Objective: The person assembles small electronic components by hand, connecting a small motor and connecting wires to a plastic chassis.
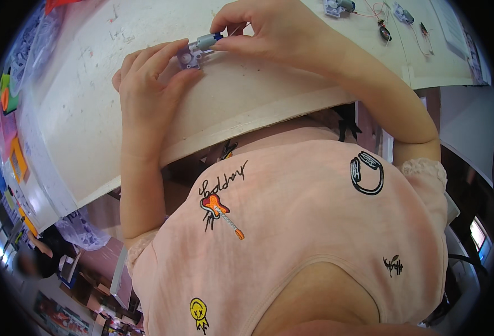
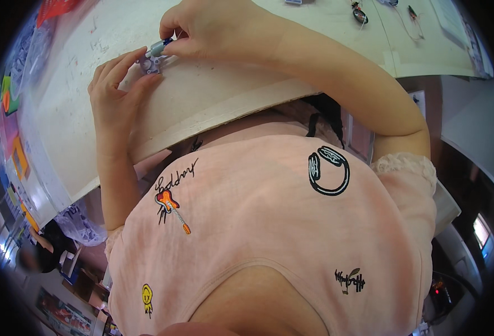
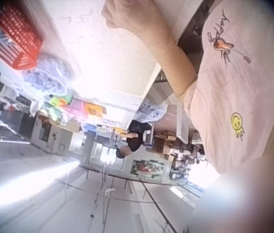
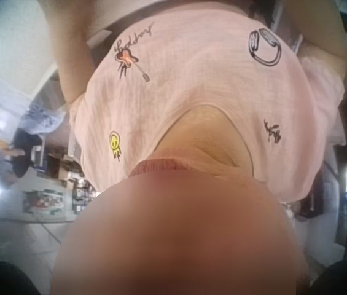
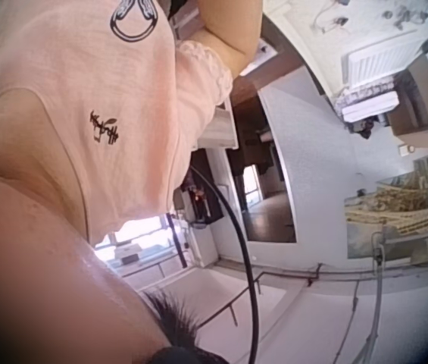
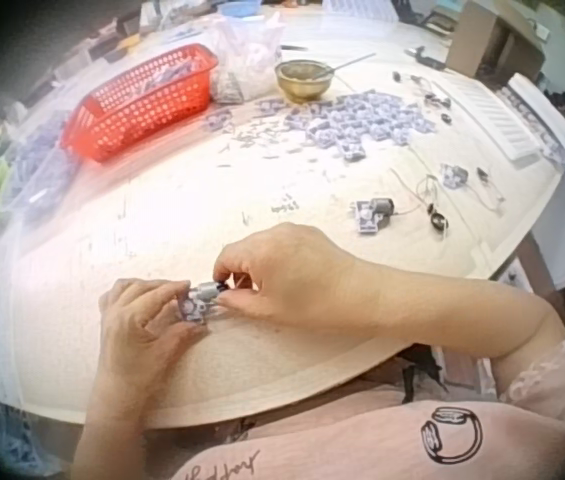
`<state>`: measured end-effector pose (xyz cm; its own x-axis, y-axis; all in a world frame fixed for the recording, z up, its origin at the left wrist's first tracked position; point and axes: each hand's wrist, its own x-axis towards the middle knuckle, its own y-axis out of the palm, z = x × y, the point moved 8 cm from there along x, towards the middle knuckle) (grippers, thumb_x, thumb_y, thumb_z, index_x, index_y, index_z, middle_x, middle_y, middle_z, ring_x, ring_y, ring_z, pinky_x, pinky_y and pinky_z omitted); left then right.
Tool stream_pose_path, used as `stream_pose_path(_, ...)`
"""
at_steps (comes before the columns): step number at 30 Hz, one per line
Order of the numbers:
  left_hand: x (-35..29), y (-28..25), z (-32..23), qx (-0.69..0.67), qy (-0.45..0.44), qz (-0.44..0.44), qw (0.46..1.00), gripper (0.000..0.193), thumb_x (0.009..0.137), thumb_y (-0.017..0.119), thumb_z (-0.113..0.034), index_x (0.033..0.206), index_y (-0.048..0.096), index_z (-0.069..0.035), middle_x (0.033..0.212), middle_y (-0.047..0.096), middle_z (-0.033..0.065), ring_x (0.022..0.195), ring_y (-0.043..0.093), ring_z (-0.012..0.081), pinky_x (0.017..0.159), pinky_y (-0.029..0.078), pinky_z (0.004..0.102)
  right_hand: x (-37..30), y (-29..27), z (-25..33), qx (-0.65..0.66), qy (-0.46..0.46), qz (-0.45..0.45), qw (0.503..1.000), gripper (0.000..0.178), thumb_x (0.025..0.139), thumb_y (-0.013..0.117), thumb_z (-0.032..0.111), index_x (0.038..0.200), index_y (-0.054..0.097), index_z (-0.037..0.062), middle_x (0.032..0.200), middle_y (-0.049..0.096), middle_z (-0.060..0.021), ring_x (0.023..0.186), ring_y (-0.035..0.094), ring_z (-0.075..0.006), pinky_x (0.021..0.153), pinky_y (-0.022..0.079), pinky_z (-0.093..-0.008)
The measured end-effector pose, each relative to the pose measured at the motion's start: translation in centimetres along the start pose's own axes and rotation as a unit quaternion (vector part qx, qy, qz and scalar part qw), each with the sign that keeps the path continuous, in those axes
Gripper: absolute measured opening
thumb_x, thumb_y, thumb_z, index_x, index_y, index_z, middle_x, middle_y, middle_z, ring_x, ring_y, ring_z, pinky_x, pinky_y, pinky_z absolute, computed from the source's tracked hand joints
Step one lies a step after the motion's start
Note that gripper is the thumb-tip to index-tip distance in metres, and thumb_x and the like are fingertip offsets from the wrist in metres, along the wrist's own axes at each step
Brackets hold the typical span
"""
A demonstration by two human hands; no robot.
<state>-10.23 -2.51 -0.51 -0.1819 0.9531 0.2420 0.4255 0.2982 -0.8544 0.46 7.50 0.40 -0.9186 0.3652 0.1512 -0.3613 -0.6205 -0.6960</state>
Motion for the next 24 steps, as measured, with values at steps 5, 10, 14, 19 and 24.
stream_pose_path(5,-0.5,-0.3,-0.2,0.036,0.007,-0.024,0.999,0.038,0.065,0.076,-0.022,0.102,0.068,-0.016,0.097,0.066,-0.0017,0.096,0.055,0.0171,0.085,0.029,0.0338,0.1,0.5,0.4,-0.051,-0.023,-0.004,0.998,0.020,0.079,0.064,0.021,0.085,0.065,0.0015,0.076,0.064,-0.0158,0.071,0.063,-0.0300,0.065,0.050,-0.0369)
stream_pose_path(10,-0.2,0.1,-0.8,0.043,0.011,-0.026,0.999,0.038,0.065,0.076,-0.025,0.103,0.068,-0.022,0.095,0.066,-0.0046,0.092,0.055,0.0147,0.080,0.028,0.0344,0.2,0.5,0.2,-0.058,-0.033,0.010,0.998,0.019,0.081,0.061,0.022,0.085,0.065,0.0035,0.077,0.064,-0.0154,0.072,0.063,-0.0295,0.065,0.050,-0.0370)
stream_pose_path(14,0.1,0.9,-1.8,0.046,0.032,-0.024,0.998,0.037,0.066,0.076,-0.025,0.102,0.068,-0.026,0.094,0.065,-0.0067,0.090,0.054,0.0137,0.079,0.027,0.0357,-0.2,0.6,-0.5,-0.159,-0.001,0.041,0.986,0.020,0.082,0.061,0.023,0.087,0.066,0.0045,0.080,0.065,-0.0145,0.073,0.063,-0.0306,0.067,0.050,-0.0372)
stream_pose_path(19,0.1,0.7,-2.7,0.134,0.051,-0.018,0.990,0.036,0.069,0.074,-0.023,0.104,0.068,-0.027,0.097,0.064,-0.0068,0.091,0.054,0.0159,0.079,0.028,0.0368,-1.0,-3.2,0.0,-0.108,-0.073,-0.077,0.988,0.027,0.083,0.061,0.025,0.094,0.066,0.0008,0.086,0.065,-0.0171,0.080,0.063,-0.0325,0.072,0.051,-0.0366)
stream_pose_path(24,0.4,1.1,-2.8,0.026,0.060,-0.006,0.998,0.035,0.073,0.071,-0.014,0.108,0.065,-0.011,0.103,0.063,0.0099,0.101,0.055,0.0269,0.089,0.039,0.0396,-5.2,-7.6,-2.9,-0.028,0.053,-0.133,0.989,0.022,0.081,0.063,0.022,0.094,0.066,0.0042,0.092,0.065,-0.0114,0.083,0.062,-0.0251,0.073,0.049,-0.0327)
